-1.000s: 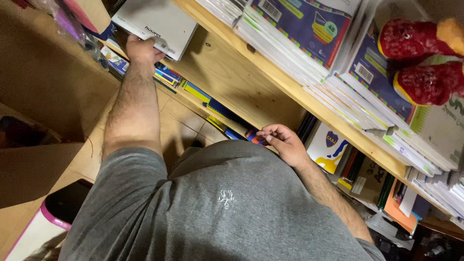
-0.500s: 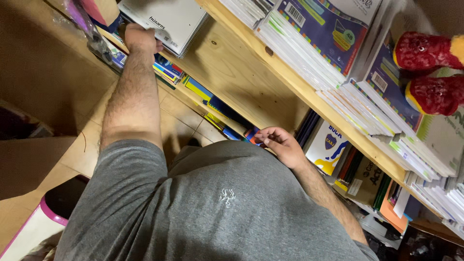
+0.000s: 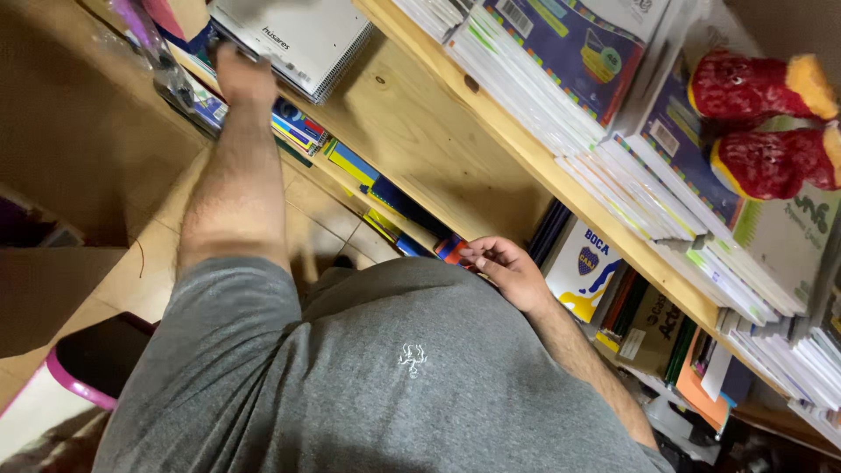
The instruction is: The person picks up various spiral-bound notebooks one at a time from a shelf, opens them to show the pages, and places them back onto the shelf.
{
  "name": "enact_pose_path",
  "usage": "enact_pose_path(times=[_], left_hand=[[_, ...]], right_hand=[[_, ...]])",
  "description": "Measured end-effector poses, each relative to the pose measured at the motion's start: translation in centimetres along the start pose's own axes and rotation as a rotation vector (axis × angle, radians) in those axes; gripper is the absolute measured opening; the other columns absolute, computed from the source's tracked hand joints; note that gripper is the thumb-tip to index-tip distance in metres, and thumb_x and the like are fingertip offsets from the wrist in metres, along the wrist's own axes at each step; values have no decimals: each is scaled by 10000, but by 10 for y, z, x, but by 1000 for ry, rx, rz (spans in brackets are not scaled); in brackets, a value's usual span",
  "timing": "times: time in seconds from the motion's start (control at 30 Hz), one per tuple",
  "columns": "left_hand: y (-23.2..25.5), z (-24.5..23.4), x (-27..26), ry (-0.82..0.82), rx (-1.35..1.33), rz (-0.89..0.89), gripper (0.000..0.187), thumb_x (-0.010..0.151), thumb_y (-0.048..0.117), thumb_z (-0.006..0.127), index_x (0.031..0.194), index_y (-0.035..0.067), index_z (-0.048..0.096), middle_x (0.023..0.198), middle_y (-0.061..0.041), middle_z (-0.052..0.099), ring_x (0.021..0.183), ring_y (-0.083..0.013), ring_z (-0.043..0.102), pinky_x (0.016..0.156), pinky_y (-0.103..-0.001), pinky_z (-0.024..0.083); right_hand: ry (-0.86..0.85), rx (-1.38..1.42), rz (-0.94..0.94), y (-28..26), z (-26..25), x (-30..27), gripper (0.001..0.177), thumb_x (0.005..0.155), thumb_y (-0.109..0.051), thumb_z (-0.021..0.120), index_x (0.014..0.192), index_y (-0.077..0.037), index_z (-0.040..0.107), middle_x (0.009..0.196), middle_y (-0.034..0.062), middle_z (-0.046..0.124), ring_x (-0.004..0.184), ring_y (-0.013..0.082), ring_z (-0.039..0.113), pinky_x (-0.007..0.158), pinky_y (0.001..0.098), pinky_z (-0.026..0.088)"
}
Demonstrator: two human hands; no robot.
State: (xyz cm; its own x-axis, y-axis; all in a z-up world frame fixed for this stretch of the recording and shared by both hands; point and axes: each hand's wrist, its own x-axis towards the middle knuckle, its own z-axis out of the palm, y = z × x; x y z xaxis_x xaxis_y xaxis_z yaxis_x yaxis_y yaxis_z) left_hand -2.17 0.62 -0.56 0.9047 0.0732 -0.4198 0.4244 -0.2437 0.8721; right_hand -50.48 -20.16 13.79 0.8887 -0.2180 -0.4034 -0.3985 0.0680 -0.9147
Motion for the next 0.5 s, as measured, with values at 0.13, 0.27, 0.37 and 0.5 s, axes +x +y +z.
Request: enact_pose_path(times=[0.13,0.27,0.37,0.5], left_hand=[[-57,9,-54,16,207,151,375,983,213,658,1322,89,554,1325,-180,595,1252,-383,584,1080,-472,507],[-138,31,-95,-58,240,200,108,802,208,773,796,118,714,580,-81,688,483,-223,704,390,-342,565],[-146,29,-193,-235,-184,-99,232,885,113,680,1090,19,625,838,-93,645,641,-146,671,510,-306,534],[-175,37,-281,-303,-16,-119,473,886,148,745,1316,13,600,1028,-194,685,695,-256,742,477,-331,619]], right_hand=[[65,77,-55,16,-17,-9,286,962,-50,629,1238,24,625,1174,180,730,1112,235,702,934,363,581],[128,168,-163,17,-26,-29,306,939,-1,640,1236,70,618,1117,238,729,1054,292,726,894,404,601],[138,164,-195,9,-31,-55,288,943,-19,644,1221,54,625,1103,229,743,1037,277,735,879,382,610],[67,228,-288,31,-54,-88,270,943,-3,612,1200,82,608,1093,299,724,1014,360,744,891,471,606]])
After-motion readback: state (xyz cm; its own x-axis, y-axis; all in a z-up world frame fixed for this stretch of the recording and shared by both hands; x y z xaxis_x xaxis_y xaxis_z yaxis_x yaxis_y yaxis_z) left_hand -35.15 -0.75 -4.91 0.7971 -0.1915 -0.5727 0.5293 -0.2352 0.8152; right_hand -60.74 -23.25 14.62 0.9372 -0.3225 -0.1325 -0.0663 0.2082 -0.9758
